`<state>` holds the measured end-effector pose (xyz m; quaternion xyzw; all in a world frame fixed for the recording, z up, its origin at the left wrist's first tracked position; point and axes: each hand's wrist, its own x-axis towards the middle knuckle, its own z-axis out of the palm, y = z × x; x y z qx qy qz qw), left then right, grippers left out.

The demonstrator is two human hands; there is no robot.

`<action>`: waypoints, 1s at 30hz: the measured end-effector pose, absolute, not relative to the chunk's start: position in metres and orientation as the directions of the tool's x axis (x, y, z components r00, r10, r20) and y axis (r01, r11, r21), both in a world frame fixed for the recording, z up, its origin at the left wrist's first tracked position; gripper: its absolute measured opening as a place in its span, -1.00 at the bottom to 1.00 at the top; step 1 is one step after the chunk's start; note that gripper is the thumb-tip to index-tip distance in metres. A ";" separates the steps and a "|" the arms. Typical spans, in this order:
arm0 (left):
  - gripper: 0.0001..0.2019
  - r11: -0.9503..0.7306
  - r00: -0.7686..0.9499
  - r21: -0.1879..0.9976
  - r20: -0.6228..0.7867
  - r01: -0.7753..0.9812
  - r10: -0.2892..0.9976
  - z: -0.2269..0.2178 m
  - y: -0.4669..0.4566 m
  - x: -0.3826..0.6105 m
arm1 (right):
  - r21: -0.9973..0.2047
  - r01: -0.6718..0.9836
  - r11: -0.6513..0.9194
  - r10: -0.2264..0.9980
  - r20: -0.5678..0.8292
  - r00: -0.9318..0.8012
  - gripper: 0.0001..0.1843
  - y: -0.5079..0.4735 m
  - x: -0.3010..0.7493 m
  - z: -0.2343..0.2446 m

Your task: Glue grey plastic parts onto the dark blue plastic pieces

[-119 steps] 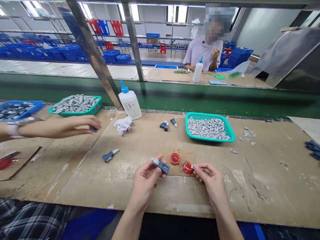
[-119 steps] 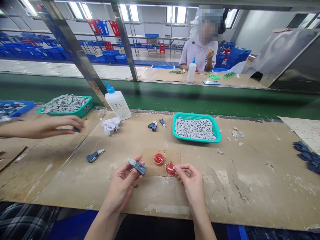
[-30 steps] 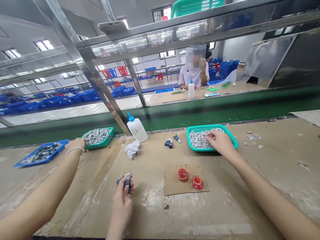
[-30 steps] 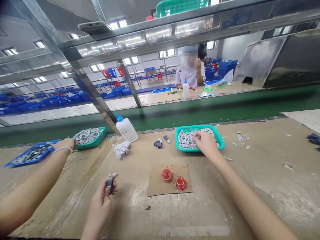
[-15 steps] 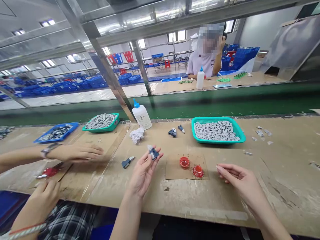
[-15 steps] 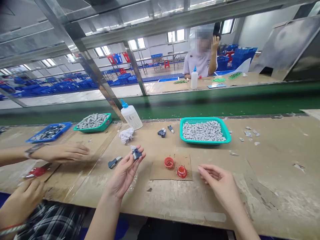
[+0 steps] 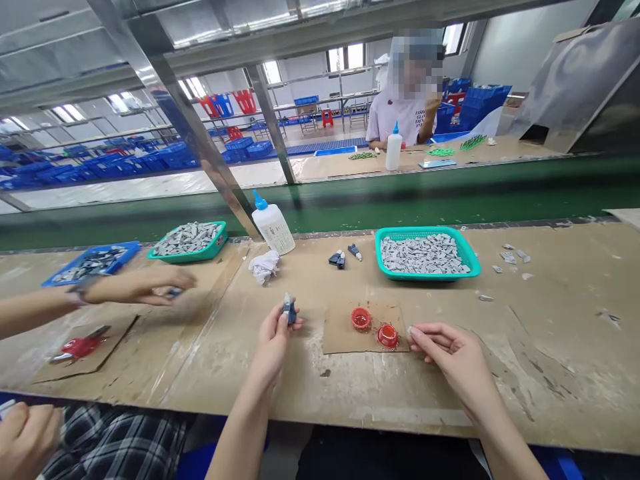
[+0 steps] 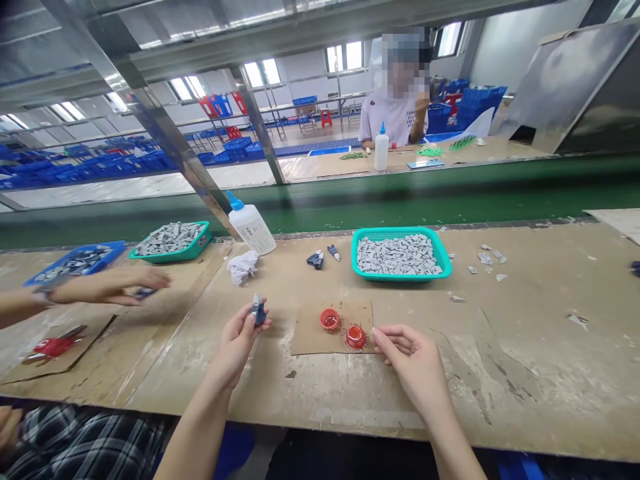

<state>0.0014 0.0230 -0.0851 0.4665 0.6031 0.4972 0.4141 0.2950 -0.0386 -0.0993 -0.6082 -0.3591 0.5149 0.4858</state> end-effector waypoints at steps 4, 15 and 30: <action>-0.67 0.031 -0.254 0.898 0.091 0.440 0.963 -0.088 0.039 -0.019 | -0.956 -0.080 -0.284 0.928 -0.295 0.230 -0.56 -0.038 0.293 -0.098; -0.57 -0.096 -0.032 0.373 0.322 0.923 0.946 -0.081 0.083 -0.057 | -0.974 -0.084 -0.209 0.963 -0.220 0.156 -0.67 -0.026 0.275 -0.104; -0.56 -0.407 0.356 0.308 0.209 0.860 0.911 -0.081 0.176 0.046 | -0.963 -0.138 -0.230 0.950 -0.253 0.183 -0.63 -0.026 0.277 -0.102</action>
